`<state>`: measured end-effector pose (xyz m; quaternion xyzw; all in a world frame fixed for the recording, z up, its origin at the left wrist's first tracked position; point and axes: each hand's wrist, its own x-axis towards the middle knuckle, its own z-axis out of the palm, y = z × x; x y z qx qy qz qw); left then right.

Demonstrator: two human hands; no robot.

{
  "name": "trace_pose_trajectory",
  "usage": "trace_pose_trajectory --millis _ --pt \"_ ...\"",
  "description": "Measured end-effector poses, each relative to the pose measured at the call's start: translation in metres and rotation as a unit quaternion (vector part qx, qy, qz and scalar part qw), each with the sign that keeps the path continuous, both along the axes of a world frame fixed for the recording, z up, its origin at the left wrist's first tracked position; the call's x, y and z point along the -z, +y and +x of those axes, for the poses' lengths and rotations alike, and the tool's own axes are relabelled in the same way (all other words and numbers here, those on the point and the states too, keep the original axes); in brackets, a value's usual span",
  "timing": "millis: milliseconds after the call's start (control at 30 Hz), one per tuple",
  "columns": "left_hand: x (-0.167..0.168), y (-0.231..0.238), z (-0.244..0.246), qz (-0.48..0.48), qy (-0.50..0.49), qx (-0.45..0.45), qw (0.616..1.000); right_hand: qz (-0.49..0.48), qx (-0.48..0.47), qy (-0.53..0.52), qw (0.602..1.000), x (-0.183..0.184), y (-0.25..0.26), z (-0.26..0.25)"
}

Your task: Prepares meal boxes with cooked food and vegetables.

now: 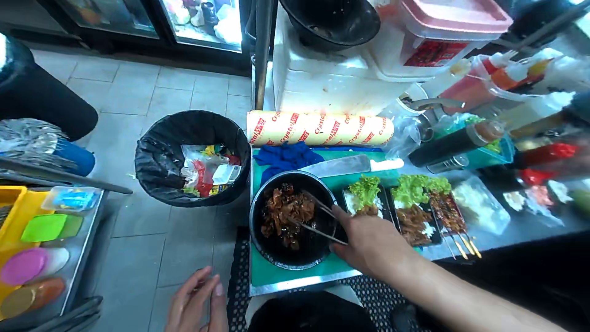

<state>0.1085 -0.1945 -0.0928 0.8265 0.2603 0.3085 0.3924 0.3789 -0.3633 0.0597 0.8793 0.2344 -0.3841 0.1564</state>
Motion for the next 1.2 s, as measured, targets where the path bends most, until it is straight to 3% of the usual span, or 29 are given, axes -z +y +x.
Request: trace_pose_trajectory --millis 233,333,600,767,900,1067,1200 --pt "0.004 0.009 0.005 -0.001 -0.002 0.022 1.000 0.011 -0.021 0.011 1.000 0.018 -0.006 -0.022" --pt "0.005 0.007 0.008 0.001 -0.002 0.027 1.000 0.085 0.019 0.053 0.995 0.021 -0.033 -0.009" --pt "-0.009 -0.035 0.032 0.019 -0.014 0.021 1.000 0.244 0.131 0.117 0.954 -0.019 -0.115 0.024" --pt "-0.020 -0.095 0.065 0.034 -0.050 0.036 0.998 0.261 0.156 0.041 0.952 -0.058 -0.218 0.050" --pt "-0.034 -0.171 0.118 0.025 -0.059 0.114 0.991 0.196 0.141 -0.033 0.970 -0.055 -0.297 0.070" --pt "-0.033 -0.264 0.191 0.100 0.005 0.208 0.973 0.040 0.117 -0.033 0.992 -0.033 -0.322 0.085" --pt "-0.026 -0.297 0.230 0.159 0.044 0.193 0.967 0.080 0.046 -0.118 0.989 -0.040 -0.357 0.087"
